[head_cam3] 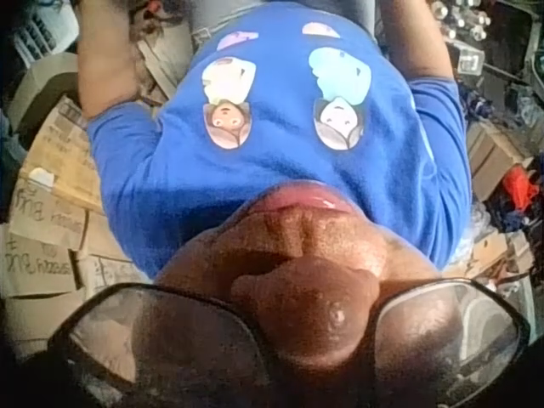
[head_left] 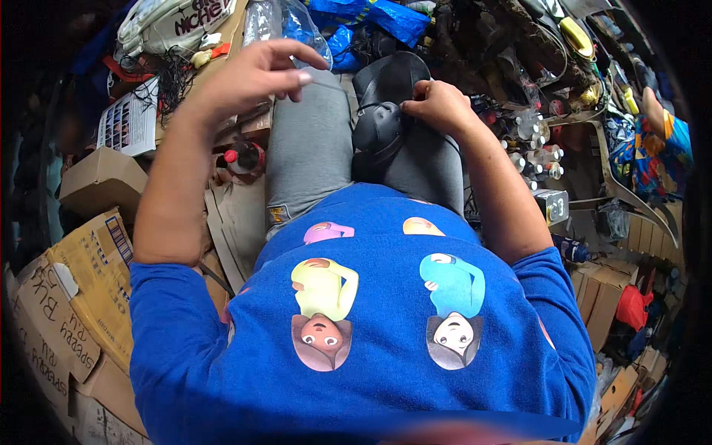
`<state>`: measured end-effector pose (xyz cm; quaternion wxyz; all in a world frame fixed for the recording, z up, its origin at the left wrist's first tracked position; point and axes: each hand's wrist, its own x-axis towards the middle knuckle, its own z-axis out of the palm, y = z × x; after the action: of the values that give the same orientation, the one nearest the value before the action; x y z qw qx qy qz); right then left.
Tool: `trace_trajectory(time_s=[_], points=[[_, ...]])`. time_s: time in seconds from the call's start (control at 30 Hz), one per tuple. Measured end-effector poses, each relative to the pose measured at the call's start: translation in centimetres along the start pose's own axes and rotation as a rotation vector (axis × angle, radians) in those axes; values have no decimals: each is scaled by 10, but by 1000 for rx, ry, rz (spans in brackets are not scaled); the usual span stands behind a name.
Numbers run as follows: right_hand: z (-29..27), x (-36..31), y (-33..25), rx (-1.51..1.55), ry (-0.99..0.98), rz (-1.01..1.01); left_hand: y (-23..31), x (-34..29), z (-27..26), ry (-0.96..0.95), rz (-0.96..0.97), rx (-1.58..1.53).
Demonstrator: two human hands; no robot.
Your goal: Lacing a black shoe held on the lap.
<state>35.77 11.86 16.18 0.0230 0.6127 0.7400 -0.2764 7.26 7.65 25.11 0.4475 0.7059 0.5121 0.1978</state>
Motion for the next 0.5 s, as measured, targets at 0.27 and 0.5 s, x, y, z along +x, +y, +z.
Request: trace_trajectory(time_s=[0.27,0.5], points=[[-3,-10,-15,-41,25,-54,70,-57,-59,188,327,-571],[-37,-59,-72,1143,-2,-791,74,-15,0,-33,291,-93]])
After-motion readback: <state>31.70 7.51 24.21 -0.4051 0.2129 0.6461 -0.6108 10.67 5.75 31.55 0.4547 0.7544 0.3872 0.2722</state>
